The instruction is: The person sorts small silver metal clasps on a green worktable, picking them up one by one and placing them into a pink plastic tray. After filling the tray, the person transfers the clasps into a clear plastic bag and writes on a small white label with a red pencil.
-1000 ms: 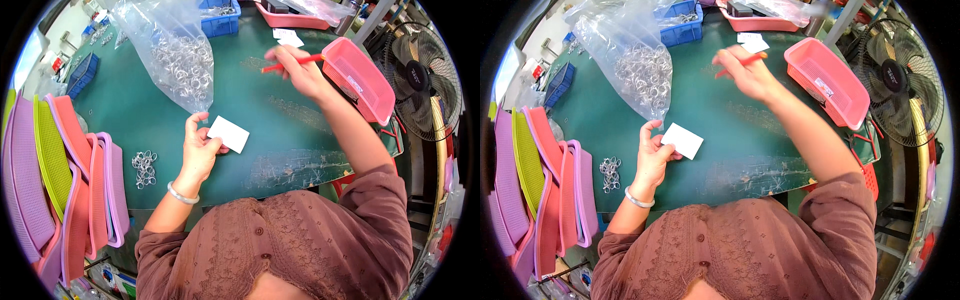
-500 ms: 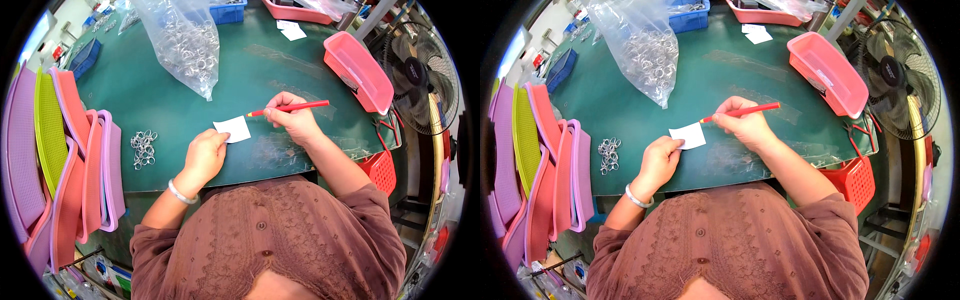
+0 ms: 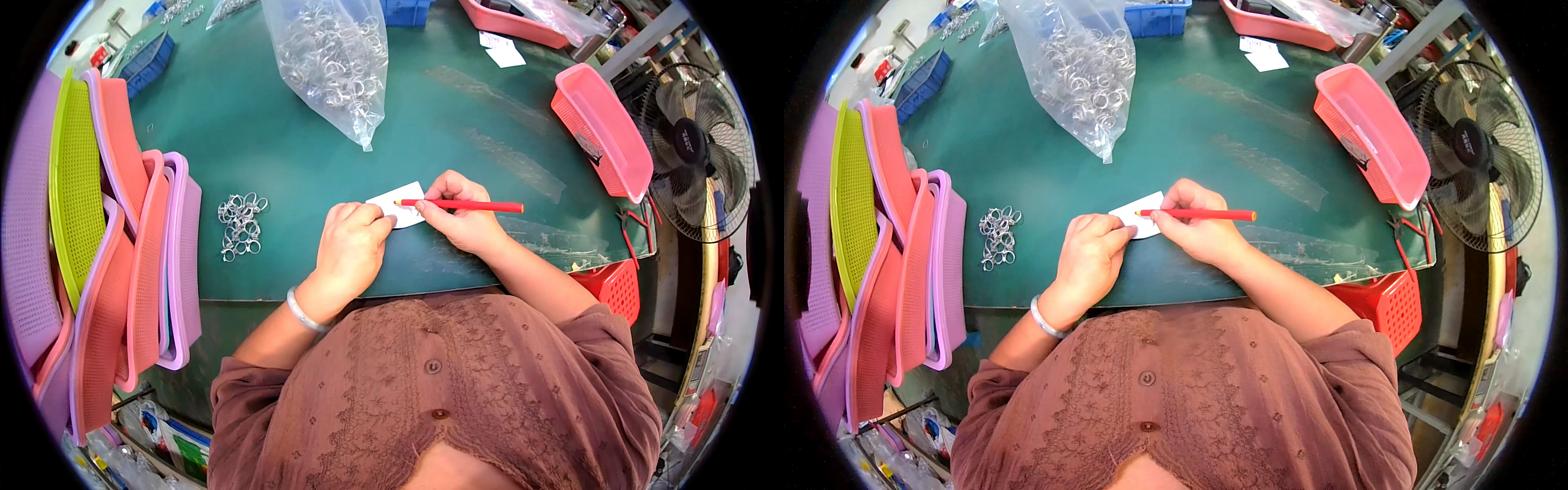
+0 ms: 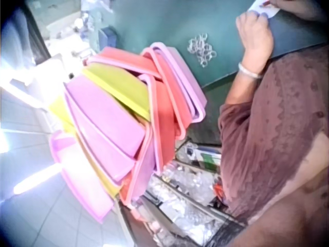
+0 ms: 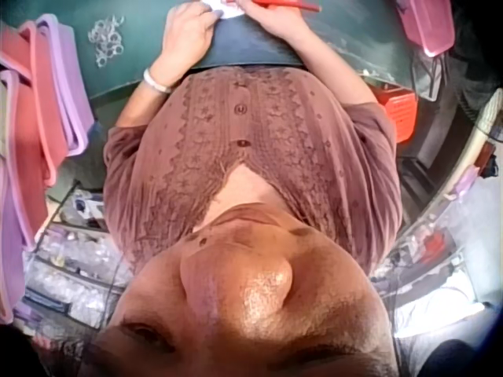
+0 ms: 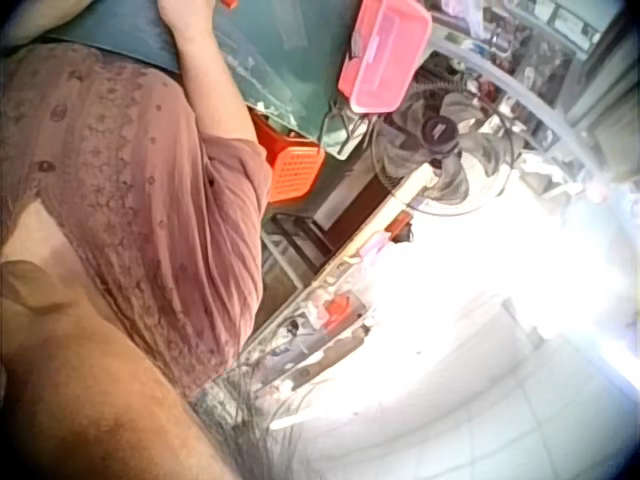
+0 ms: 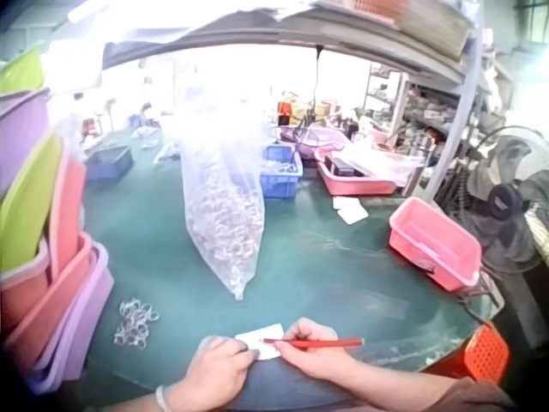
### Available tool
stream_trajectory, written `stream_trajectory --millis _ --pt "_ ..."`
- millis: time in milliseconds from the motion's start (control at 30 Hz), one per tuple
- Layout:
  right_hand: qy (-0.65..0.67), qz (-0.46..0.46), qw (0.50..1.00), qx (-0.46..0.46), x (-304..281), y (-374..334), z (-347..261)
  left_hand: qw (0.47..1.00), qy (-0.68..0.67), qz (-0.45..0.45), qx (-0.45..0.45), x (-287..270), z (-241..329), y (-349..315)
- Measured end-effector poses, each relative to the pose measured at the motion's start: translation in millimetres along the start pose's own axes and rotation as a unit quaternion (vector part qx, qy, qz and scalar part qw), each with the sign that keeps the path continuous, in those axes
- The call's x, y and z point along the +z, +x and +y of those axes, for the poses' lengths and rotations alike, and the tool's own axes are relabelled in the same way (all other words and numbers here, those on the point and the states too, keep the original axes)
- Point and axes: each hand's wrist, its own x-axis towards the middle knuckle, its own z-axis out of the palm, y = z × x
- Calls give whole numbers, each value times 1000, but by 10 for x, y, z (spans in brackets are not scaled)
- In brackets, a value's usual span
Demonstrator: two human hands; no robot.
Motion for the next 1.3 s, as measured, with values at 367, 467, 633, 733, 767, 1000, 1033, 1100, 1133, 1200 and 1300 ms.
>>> stream_trajectory --millis 367,467,633,733,767,1000,1033,1100,1133,1200,1300 --pt "-71 -16 997 -15 38 -2 -32 1000 15 -13 23 -8 -43 -18" --pt "-83 -12 996 -19 40 1 -32 999 17 -26 17 -16 -48 -19" --pt "-90 -5 996 -22 40 8 -43 999 14 -24 21 -17 -50 -22" --pt "-87 -2 996 -19 45 6 -36 999 16 -27 19 -20 -46 -19" --pt "-86 -2 996 -21 45 10 -31 999 18 -28 18 -23 -45 -18" --pt "-86 1 996 -31 19 -10 -7 999 24 -30 21 -22 -45 -19" --pt "-74 -6 997 -33 21 -11 1 999 25 -28 23 -19 -47 -17" --pt "-50 -18 998 -39 22 -16 26 999 26 -27 24 -17 -45 -17" --pt "-51 -5 998 -42 16 -18 47 999 27 -28 23 -21 -41 -17" --pt "-53 22 997 -51 7 -5 85 999 28 -28 22 -22 -37 -18" --pt "-49 41 997 -42 8 14 81 999 29 -27 22 -20 -36 -20"
